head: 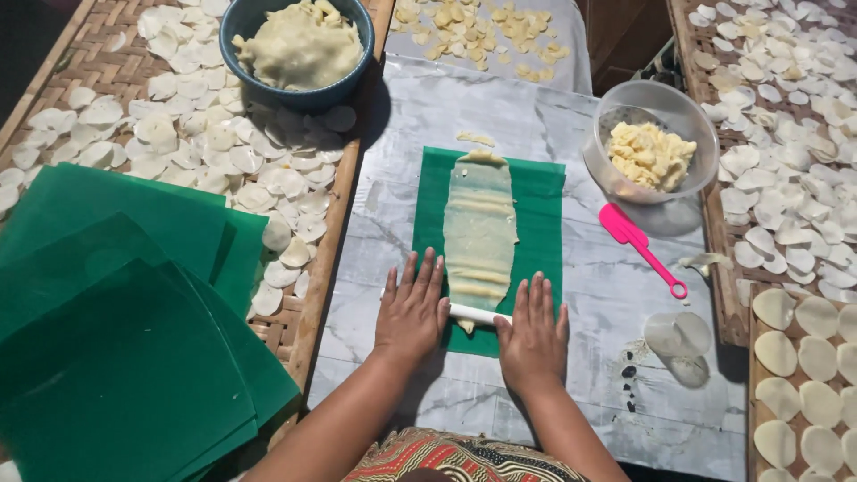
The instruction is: Rolling out small pieces of dough with a rolling pin and placing them on a tray
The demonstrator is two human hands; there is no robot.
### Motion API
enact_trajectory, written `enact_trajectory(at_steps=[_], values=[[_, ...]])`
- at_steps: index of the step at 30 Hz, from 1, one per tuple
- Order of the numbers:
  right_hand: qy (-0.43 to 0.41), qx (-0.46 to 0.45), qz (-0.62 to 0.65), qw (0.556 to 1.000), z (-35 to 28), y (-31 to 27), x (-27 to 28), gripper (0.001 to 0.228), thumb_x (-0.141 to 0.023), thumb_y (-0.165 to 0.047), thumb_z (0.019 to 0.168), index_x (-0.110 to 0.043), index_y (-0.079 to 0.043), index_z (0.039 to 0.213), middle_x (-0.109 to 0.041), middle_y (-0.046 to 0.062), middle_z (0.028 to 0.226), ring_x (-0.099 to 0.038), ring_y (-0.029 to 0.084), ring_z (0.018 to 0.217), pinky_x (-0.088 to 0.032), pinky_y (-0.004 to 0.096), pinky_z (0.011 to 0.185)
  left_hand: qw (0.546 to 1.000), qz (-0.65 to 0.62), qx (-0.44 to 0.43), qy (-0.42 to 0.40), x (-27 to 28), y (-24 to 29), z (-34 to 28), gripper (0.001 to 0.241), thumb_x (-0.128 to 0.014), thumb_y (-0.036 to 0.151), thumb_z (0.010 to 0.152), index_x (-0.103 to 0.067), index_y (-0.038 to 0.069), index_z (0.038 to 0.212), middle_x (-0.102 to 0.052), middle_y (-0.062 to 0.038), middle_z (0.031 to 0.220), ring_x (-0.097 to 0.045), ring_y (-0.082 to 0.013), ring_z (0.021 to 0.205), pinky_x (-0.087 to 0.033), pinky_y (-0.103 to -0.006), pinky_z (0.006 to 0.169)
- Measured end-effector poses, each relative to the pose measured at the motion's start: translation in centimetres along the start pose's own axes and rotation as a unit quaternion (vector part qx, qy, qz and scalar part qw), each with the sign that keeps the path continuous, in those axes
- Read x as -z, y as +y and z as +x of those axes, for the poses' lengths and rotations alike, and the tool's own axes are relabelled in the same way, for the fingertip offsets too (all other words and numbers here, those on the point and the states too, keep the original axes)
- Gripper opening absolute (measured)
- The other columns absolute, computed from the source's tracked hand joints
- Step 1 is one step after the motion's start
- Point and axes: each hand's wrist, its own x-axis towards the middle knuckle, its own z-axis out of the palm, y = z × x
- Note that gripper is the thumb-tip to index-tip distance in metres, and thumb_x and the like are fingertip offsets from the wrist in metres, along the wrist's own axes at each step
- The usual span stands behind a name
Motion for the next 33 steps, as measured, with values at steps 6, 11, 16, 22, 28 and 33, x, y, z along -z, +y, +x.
enact_trajectory(at_steps=[6, 11, 16, 22, 28, 33], values=[[0.063, 0.009, 0.001, 0.998, -1.3, -0.5, 0.5, 0.076, -0.048, -0.042, 0.099, -0.028, 0.000, 0.159, -0.021, 0.020, 0.171, -0.020, 0.033, 0.158, -0.017, 0.056, 0.123, 0.987, 0.057, -0.031, 0.148, -0.5, 0.0, -1.4, 0.068, -0.042, 0.041, 0.103, -0.032, 0.006, 0.161, -0.026, -0.010, 0.171, -0.021, -0.0268, 0.158, -0.012, -0.0463, 0.126], [0.103, 0.058, 0.171, 0.978, -2.8, -1.3, 5.1, 0.046, -0.063, -0.011, 0.090, -0.061, -0.010, 0.136, -0.067, 0.005, 0.126, -0.061, 0.024, 0.115, -0.035, 0.051, 0.117, 0.993, 0.028, -0.047, 0.106, -0.6, -0.3, -3.9, 0.072, -0.051, 0.026, 0.091, -0.033, 0.012, 0.160, -0.033, -0.007, 0.168, -0.029, -0.0249, 0.154, -0.015, -0.0480, 0.124], [0.128, 0.058, 0.118, 0.983, -4.1, -0.7, 3.6, 0.043, -0.070, -0.012, 0.081, -0.062, -0.017, 0.122, -0.059, 0.004, 0.115, -0.058, 0.024, 0.104, -0.042, 0.041, 0.099, 0.993, -0.061, -0.032, 0.099, 3.0, 0.6, -5.1, 0.061, -0.059, 0.018, 0.086, -0.050, 0.012, 0.146, -0.049, -0.008, 0.155, -0.042, -0.0259, 0.145, -0.020, -0.0493, 0.123], [0.146, 0.081, 0.121, 0.978, -4.5, -0.1, 4.1, 0.043, -0.069, -0.010, 0.082, -0.058, -0.013, 0.123, -0.057, 0.006, 0.116, -0.057, 0.025, 0.106, -0.038, 0.042, 0.101, 0.985, -0.039, -0.013, 0.169, 2.7, 1.0, -5.4, 0.054, -0.062, 0.027, 0.089, -0.055, 0.014, 0.141, -0.055, -0.007, 0.149, -0.042, -0.0260, 0.146, -0.011, -0.0590, 0.126], [0.130, 0.112, 0.147, 0.974, -2.4, 2.9, 5.5, 0.035, -0.067, -0.011, 0.088, -0.059, -0.015, 0.122, -0.057, 0.003, 0.114, -0.056, 0.022, 0.105, -0.039, 0.039, 0.098, 0.973, -0.026, -0.012, 0.230, 4.0, 1.3, -3.6, 0.035, -0.060, 0.029, 0.098, -0.065, 0.016, 0.129, -0.064, -0.001, 0.139, -0.051, -0.0199, 0.139, -0.008, -0.0573, 0.126], [0.110, 0.119, 0.150, 0.975, 2.4, 6.0, 2.3, 0.034, -0.065, -0.030, 0.093, -0.065, -0.034, 0.127, -0.056, -0.005, 0.109, -0.061, 0.021, 0.101, -0.044, 0.040, 0.094, 0.957, -0.049, -0.027, 0.284, 1.7, -0.3, 3.4, 0.023, -0.060, 0.030, 0.098, -0.072, 0.024, 0.117, -0.070, -0.001, 0.124, -0.066, -0.0237, 0.120, -0.039, -0.0538, 0.115]])
